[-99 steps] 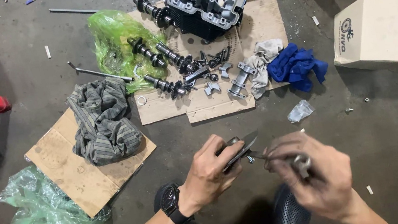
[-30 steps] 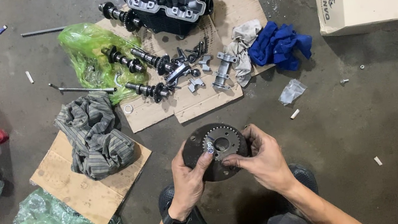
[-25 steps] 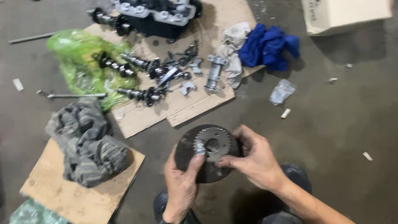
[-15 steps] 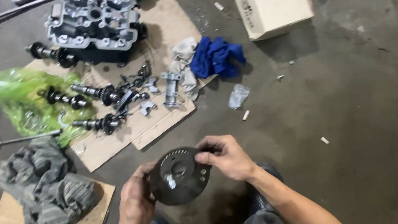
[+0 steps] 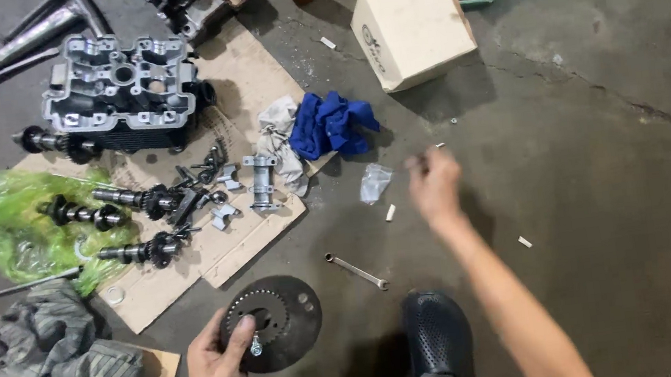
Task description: The person sits on the floor and assembles a circular mechanical component by inserting a bolt and tightening it with a wrench. The person repeatedly adjusts and tightens the bolt while holding the part, then places the wrench and part on the floor.
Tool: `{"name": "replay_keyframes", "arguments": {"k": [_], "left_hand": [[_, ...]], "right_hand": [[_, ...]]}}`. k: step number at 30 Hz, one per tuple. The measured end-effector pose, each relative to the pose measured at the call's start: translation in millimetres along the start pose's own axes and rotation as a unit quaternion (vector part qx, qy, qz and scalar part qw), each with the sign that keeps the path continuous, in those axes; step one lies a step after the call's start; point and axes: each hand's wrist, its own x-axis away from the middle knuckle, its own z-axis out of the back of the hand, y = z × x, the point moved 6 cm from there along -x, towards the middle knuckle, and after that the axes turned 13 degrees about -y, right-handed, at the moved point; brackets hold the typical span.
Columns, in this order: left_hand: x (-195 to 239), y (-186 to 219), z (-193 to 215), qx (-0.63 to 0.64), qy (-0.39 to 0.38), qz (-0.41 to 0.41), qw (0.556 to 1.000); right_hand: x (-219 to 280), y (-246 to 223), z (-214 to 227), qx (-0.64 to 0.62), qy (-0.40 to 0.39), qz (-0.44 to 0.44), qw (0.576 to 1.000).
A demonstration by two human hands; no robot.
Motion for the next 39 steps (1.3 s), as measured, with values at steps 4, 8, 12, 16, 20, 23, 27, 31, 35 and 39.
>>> {"name": "replay_keyframes", "arguments": {"k": [4, 8, 12, 16, 20, 23, 27, 31, 35, 39], "left_hand": [[31, 36, 5, -0.025, 0.058, -0.16, 0.985], [57, 78, -11, -0.089, 0.065, -0.21, 0.972], [66, 89, -14, -0.126, 0.059, -0.235, 0.962], [67, 94, -24, -0.084, 0.042, -0.263, 0.96], [68, 91, -25, -0.06, 0.009, -0.286, 0.956], [77, 97, -23, -0.072, 0.023, -0.289, 0.954], [89, 106, -22, -0.103, 0.027, -0.329, 0.938], [87, 105, -25, -0.104, 0.005, -0.328, 0.939], [90, 110, -28, -0.129, -0.008, -0.37, 0.92], [92, 114, -30, -0.134, -0.008, -0.374, 0.918]], "right_hand": [[-35, 151, 5, 0.274, -0.032, -0.067, 0.959], [-41, 132, 15, 0.278, -0.035, -0.032, 0.959], [0, 7, 2, -0.085, -0.096, -0.079, 0.989], [64, -159, -5, -0.166, -0.216, 0.109, 0.956], [96, -281, -14, -0.163, -0.275, 0.247, 0.914], [95, -306, -29, -0.143, -0.294, 0.288, 0.9], [98, -315, -37, -0.133, -0.297, 0.3, 0.897], [99, -319, -36, -0.117, -0.29, 0.306, 0.899], [102, -325, -33, -0.084, -0.283, 0.313, 0.903], [106, -330, -30, -0.056, -0.275, 0.321, 0.905]]}}
